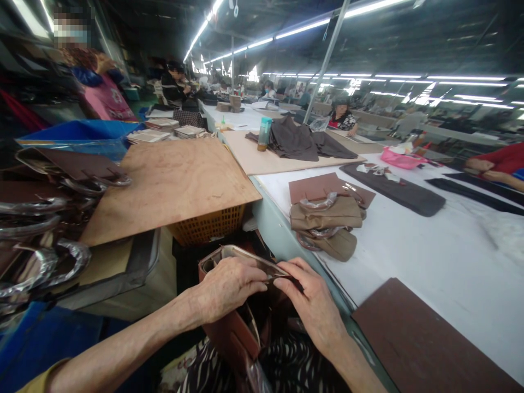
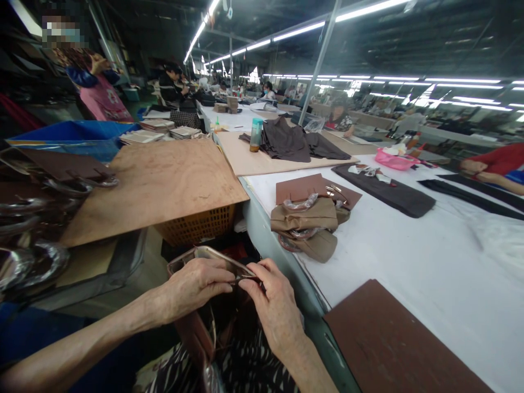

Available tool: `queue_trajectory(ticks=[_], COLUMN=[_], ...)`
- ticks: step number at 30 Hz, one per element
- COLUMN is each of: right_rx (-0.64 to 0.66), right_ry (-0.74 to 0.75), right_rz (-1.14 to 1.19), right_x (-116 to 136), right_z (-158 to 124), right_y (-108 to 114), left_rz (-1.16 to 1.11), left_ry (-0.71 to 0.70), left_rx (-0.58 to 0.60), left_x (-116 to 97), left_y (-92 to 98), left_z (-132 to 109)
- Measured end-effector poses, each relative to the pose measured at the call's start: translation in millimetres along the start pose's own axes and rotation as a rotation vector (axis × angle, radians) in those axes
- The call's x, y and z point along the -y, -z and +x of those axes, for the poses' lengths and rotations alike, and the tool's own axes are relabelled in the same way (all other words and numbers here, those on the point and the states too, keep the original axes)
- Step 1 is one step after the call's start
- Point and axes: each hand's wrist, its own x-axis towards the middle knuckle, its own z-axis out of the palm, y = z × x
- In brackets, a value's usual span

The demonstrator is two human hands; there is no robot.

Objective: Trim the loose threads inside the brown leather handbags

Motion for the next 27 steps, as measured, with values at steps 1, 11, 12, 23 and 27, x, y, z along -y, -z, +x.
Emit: queue_trajectory(ticks=[1, 11, 12, 23, 27], right_rx=[0.024, 0.233, 0.237, 0.16, 0.15], right_ry=[0.0, -0.107, -0.112, -0.084, -0.043], right_rz=[0.016, 0.25, 0.262, 0.198, 0.164], right_x=[2, 4, 3, -1, -5], right_z=[2, 19, 19, 18, 16], right_y=[1, 8, 8, 5, 3], left_rz=[-0.015, -0.219, -0.237, -0.066, -0.015], left_ry=[0.005, 0.165, 0.182, 0.211, 0.133], left_rx=[-0.007, -0.021, -0.013, -0.182, -0.284], left_x=[0, 0, 0, -3, 0], left_y=[-0.3, 8.2, 9.0, 5.7, 1.1], left_z=[0, 0, 0, -8, -13])
